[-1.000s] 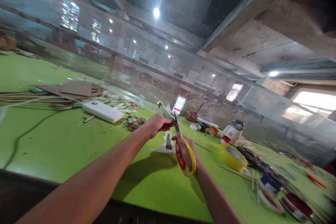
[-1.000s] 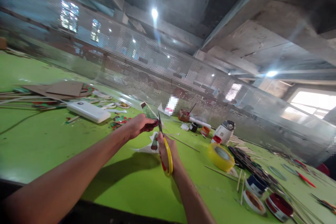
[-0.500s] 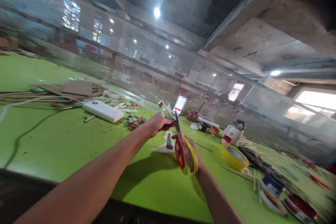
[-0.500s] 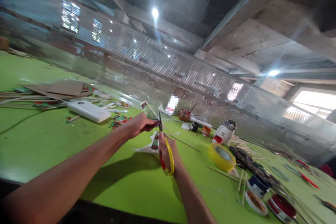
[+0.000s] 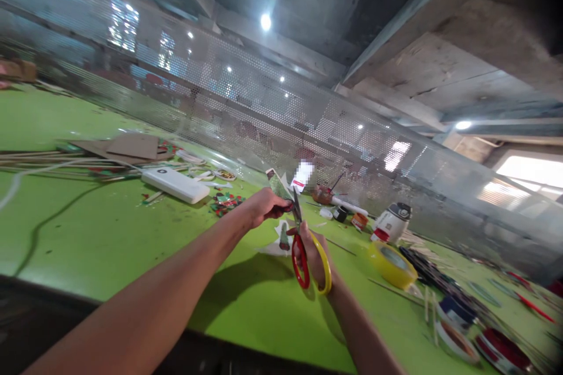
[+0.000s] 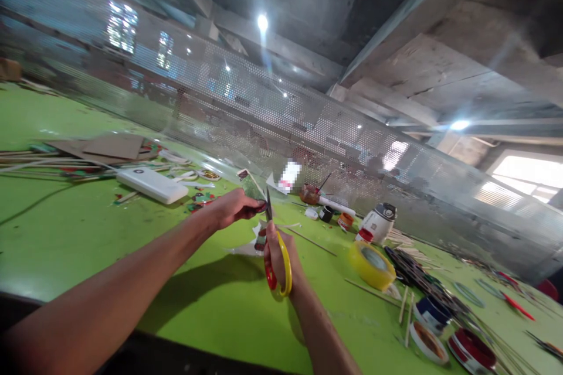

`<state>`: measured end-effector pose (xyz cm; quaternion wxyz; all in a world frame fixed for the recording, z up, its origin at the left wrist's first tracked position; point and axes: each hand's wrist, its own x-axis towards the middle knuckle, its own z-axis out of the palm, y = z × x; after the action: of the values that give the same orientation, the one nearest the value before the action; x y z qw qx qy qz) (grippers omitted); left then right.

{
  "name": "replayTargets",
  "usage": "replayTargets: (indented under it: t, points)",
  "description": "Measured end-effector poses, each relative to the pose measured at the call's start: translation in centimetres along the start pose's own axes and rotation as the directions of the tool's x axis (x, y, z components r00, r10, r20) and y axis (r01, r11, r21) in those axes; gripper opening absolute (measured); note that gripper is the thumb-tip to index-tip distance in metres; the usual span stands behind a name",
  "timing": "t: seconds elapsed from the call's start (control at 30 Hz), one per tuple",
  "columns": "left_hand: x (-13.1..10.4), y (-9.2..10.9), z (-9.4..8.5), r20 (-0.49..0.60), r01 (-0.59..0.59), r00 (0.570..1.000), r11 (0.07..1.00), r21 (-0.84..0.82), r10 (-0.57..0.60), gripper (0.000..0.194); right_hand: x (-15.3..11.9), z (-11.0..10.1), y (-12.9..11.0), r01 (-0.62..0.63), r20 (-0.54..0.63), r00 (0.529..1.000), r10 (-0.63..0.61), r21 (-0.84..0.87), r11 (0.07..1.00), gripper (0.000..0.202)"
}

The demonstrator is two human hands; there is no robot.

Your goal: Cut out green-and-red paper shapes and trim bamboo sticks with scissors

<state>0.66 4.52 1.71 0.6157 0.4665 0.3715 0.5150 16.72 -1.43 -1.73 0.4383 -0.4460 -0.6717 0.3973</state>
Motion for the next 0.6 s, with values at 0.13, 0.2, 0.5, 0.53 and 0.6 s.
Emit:
replayTargets:
  t: [0.13, 0.2, 0.5, 0.53, 0.6]
  points:
    - [0.29, -0.1, -0.36, 0.021, 0.005, 1.0, 1.0, 0.007, -0.005, 0.009, -0.16, -0.02, -0.12, 0.001, 0.01, 1.0, -0.002, 0.013, 1.0, 0.056]
    - [0.34, -0.1, -0.48, 0.023, 0.012, 1.0, 1.0, 0.015, -0.012, 0.008, -0.2, -0.05, -0.1, 0.0, 0.015, 1.0, 0.0, 0.012, 1.0, 0.056]
    - [0.41, -0.12, -0.58, -0.012, 0.039, 0.999, 0.999, 0.014, -0.039, 0.008, 0.11, -0.5, 0.15, -0.009, 0.043, 0.999, 0.01, -0.03, 1.0, 0.053]
    - [0.52, -0.18, -0.58, -0.036, 0.038, 0.999, 0.999, -0.006, -0.038, 0.007, 0.14, -0.53, 0.17, -0.008, 0.038, 0.999, 0.009, -0.034, 0.999, 0.053]
    - [0.72, -0.27, -0.55, -0.091, 0.022, 0.996, 0.999, -0.044, -0.026, 0.006, 0.19, -0.6, 0.19, 0.002, 0.012, 1.0, -0.002, -0.059, 0.998, 0.053]
